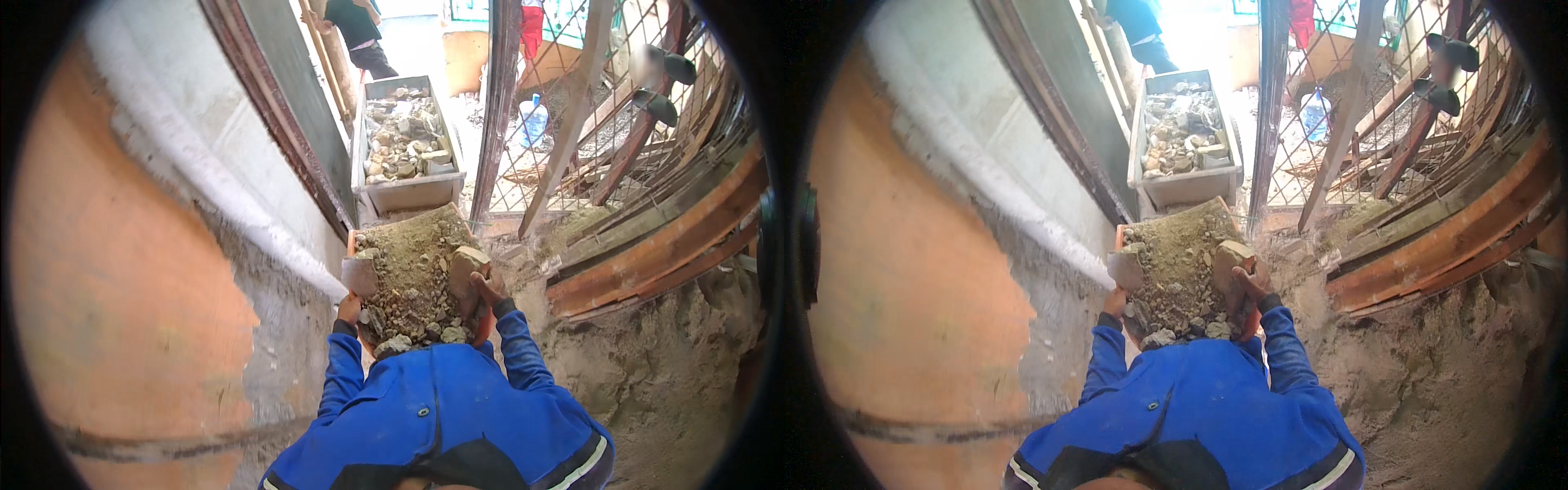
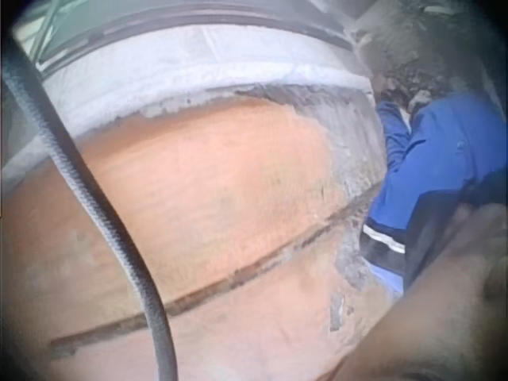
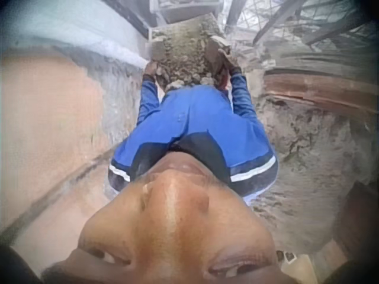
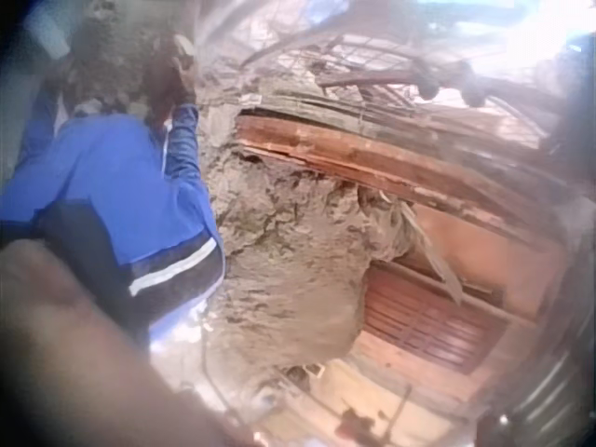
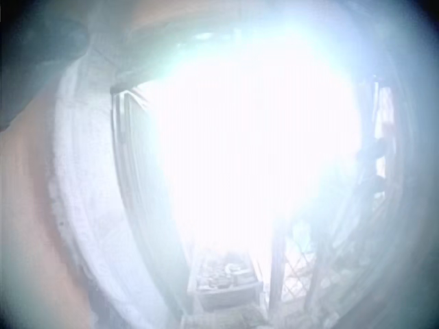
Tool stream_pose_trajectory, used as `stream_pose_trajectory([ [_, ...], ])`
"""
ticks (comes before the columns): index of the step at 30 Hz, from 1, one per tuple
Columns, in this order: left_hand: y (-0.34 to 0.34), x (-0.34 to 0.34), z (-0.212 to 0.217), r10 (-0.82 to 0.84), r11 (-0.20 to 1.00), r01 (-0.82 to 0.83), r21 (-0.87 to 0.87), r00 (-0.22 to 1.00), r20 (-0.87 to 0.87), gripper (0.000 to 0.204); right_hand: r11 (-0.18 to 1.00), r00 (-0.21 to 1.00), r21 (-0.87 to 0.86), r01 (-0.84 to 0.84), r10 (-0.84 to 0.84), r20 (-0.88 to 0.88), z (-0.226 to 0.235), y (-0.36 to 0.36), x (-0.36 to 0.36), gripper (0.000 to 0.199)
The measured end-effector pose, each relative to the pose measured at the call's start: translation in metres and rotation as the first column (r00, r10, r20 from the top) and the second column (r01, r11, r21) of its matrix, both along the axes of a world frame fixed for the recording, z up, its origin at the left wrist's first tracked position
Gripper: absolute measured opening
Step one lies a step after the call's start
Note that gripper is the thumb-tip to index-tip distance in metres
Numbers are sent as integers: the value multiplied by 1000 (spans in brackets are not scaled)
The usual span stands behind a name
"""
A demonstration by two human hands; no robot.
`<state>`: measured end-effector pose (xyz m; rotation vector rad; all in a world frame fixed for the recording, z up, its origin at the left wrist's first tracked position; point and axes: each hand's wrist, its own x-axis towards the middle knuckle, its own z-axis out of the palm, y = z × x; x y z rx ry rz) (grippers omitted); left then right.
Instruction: The person scoops rubble into a red basin using a hoe, carries the basin to a wheelbarrow, and dumps the contents. The person repeats this cycle multiple times in a demolition site.
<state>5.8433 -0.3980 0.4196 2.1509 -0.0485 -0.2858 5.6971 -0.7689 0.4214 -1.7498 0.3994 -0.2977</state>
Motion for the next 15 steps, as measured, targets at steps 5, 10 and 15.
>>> stream_pose_trajectory([
  [5,-61,204,0,56,996,-51,74,996,-68,32,996,987,38,82,-87,138,12,-62,186,68],
  [10,-141,373,38,-90,992,97,84,992,-85,30,994,986,80,74,-85,142,53,-124,328,76],
  [15,-216,541,70,-264,959,266,97,964,-38,29,995,980,18,101,-96,-176,58,-191,503,76],
])
